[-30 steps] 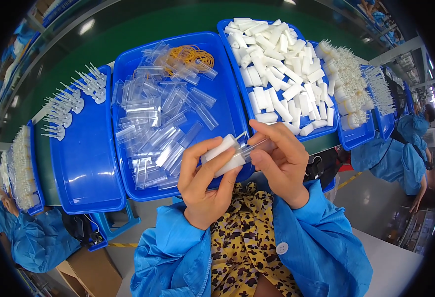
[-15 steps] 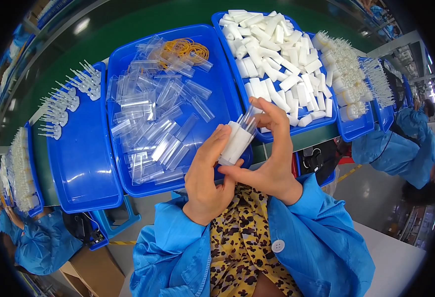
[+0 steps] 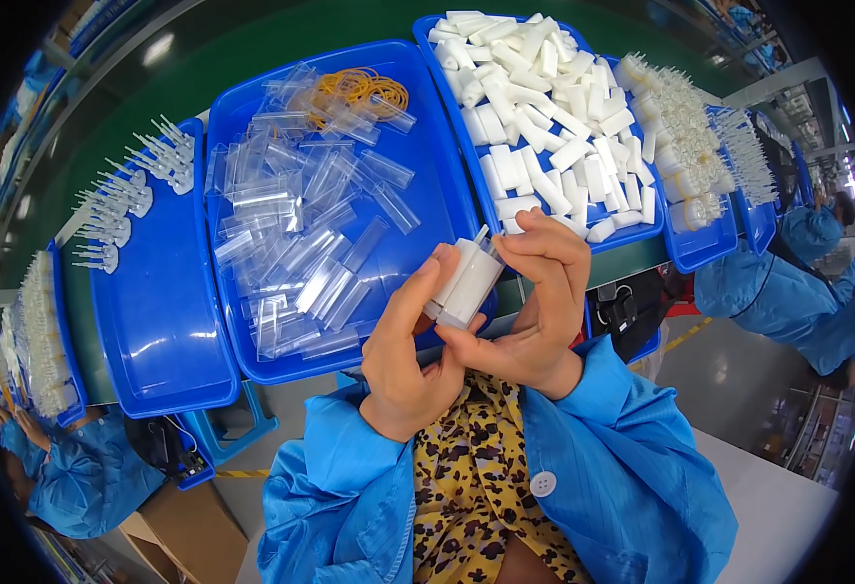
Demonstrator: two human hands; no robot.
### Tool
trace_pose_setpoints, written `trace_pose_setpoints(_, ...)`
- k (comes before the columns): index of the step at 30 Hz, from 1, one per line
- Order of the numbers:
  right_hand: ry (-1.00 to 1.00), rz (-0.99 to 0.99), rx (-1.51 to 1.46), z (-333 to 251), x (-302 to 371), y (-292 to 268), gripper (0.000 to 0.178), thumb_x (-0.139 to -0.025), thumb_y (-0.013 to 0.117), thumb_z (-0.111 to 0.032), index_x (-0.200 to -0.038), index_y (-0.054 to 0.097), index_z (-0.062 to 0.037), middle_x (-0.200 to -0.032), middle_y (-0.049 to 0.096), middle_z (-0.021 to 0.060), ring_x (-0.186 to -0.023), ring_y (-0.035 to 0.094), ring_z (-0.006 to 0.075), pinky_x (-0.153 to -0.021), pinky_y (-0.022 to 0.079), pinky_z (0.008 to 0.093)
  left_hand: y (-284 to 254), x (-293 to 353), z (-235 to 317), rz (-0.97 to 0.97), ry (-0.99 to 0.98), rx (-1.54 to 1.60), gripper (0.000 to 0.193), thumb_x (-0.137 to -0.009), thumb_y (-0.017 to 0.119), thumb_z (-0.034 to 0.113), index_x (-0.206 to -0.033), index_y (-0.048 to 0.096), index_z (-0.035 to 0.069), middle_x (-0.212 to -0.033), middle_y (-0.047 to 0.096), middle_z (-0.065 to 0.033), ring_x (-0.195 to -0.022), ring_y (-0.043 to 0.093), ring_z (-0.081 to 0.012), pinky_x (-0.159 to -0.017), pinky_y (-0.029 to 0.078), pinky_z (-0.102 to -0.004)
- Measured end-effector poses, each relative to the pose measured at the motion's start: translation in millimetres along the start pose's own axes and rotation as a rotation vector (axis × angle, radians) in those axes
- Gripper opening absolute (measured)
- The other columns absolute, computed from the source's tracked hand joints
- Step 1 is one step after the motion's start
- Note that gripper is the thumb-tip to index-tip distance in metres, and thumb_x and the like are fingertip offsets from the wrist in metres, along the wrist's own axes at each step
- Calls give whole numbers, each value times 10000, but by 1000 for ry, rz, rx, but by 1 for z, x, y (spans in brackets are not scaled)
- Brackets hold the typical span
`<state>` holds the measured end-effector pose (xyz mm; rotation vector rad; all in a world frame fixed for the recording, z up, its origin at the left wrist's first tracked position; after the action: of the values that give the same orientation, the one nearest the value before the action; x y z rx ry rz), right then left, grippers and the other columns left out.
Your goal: The person binds an assembled bundle with a rubber band, then takes multi-pronged plastic stems, pushes white foam pieces onto the prongs, slides clear plastic sleeves over them, and fastens the finished bundles with rubber bands.
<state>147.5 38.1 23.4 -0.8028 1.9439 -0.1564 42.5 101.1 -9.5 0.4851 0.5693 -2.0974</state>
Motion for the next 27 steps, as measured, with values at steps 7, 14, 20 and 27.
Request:
trace_pose_setpoints(7, -1, 4, 19, -4, 0, 1, 637, -554, 839, -210, -1096, 585, 7, -1132, 498, 118, -1122, 503, 300, -984, 409, 455, -1, 1, 3, 13, 19, -25, 727, -763, 706, -92, -1345, 279, -10, -1327, 473, -232, -1191, 530, -336, -907, 541, -386)
trace_pose_setpoints(14, 109, -102, -32, -3, -6, 13, 666, -571, 841, -199, -1148, 582, 9, -1162, 499, 129, -1116, 500, 296, -1020, 384, 441, -14, 1, -5, 117, -5, 51, 703, -763, 708, -81, -1341, 315, -12, -1307, 489, -248, -1172, 544, -356, -882, 553, -387)
trace_pose_setpoints(20, 40, -84, 41, -15, -5, 17, 664, -581, 839, -210, -1156, 587, 6, -1145, 514, 129, -1119, 499, 296, -1018, 379, 461, -23, 5, -1, 171, 52, 103, 659, -769, 713, -60, -1331, 371, -26, -1293, 503, -248, -1167, 547, -366, -853, 568, -389)
trace_pose_setpoints(27, 140, -240, -215, -2, -39, 37, 521, -709, 774, -224, -1158, 597, -28, -1172, 553, 127, -1097, 527, 332, -957, 406, 424, -60, 7, -18, 182, -115, 91, 574, -797, 663, -82, -1305, 399, -50, -1319, 458, -239, -1204, 514, -343, -872, 570, -375)
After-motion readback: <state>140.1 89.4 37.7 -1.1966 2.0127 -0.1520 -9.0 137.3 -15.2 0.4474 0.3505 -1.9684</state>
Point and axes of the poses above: each hand's wrist, its own x-axis away from the middle knuckle, its own y-axis out of the palm, z = x × y, the point moved 10 cm from there along -x, towards the middle knuckle
